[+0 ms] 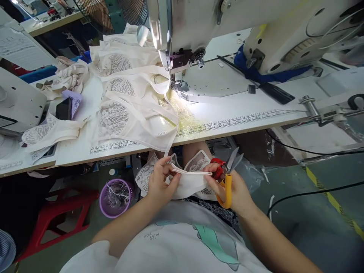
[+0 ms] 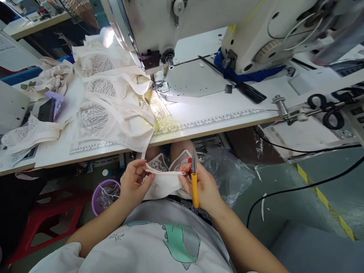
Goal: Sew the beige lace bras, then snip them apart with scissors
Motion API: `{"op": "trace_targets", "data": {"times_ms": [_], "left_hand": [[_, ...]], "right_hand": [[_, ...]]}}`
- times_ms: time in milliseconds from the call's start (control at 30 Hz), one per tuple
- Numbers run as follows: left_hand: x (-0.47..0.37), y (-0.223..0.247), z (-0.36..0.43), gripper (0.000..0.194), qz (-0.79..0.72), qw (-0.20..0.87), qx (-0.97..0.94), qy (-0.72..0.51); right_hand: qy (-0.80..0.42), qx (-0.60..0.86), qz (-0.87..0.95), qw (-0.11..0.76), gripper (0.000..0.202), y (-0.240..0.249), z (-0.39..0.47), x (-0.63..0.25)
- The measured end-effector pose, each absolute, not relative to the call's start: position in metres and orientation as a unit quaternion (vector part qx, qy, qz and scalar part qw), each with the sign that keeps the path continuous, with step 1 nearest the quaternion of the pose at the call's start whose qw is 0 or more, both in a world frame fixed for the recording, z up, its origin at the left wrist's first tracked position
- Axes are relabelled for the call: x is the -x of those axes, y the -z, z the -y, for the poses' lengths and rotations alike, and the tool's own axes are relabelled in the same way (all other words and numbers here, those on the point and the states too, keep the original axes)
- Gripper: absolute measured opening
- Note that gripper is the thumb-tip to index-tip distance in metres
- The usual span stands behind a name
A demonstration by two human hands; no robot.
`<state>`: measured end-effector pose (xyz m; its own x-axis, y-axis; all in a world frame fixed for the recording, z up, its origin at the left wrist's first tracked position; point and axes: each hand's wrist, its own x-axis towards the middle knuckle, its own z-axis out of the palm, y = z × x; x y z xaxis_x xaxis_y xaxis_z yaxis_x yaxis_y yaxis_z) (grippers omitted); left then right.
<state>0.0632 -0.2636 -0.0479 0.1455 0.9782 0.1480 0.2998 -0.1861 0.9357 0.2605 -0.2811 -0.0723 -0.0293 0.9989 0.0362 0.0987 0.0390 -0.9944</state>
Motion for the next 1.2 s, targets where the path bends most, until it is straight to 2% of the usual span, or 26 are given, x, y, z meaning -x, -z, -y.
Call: {"op": "trace_targets", "data": {"times_ms": [100, 267, 367, 600, 867, 1033, 1200], "left_hand": [[-0.066, 0.050, 0.266, 0.050, -0.489, 0.356, -0.671, -0.430], [-0.067, 0.056, 0.268, 0.058, -0.479, 0.277, -0.712, -0.433], [-0.065, 0.061, 0.268, 0.061, -0.469, 0.263, -0.722, -0.434], [-0.060, 0.063, 0.269, 0.051, -0.465, 0.421, -0.635, -0.451], [-0.050, 0.057, 0.270, 0.052, -0.474, 0.496, -0.579, -0.441], [-0.041, 0.051, 0.274, 0.028, -0.482, 0.581, -0.499, -0.425], [-0.020, 0.049, 0.277, 0.018, -0.522, 0.583, -0.490, -0.385]], "right_hand": [[-0.441, 0.541, 0.550, 0.458, 0.016, 0.078, 0.283, -0.259], [-0.376, 0.584, 0.556, 0.457, 0.013, 0.084, 0.285, -0.256], [-0.364, 0.595, 0.544, 0.467, 0.014, 0.082, 0.285, -0.252], [-0.405, 0.594, 0.524, 0.457, 0.023, 0.082, 0.284, -0.252], [-0.506, 0.546, 0.482, 0.463, 0.026, 0.086, 0.283, -0.252], [-0.519, 0.478, 0.496, 0.506, 0.017, 0.068, 0.281, -0.239], [-0.474, 0.482, 0.562, 0.477, 0.013, 0.060, 0.283, -0.232]]}}
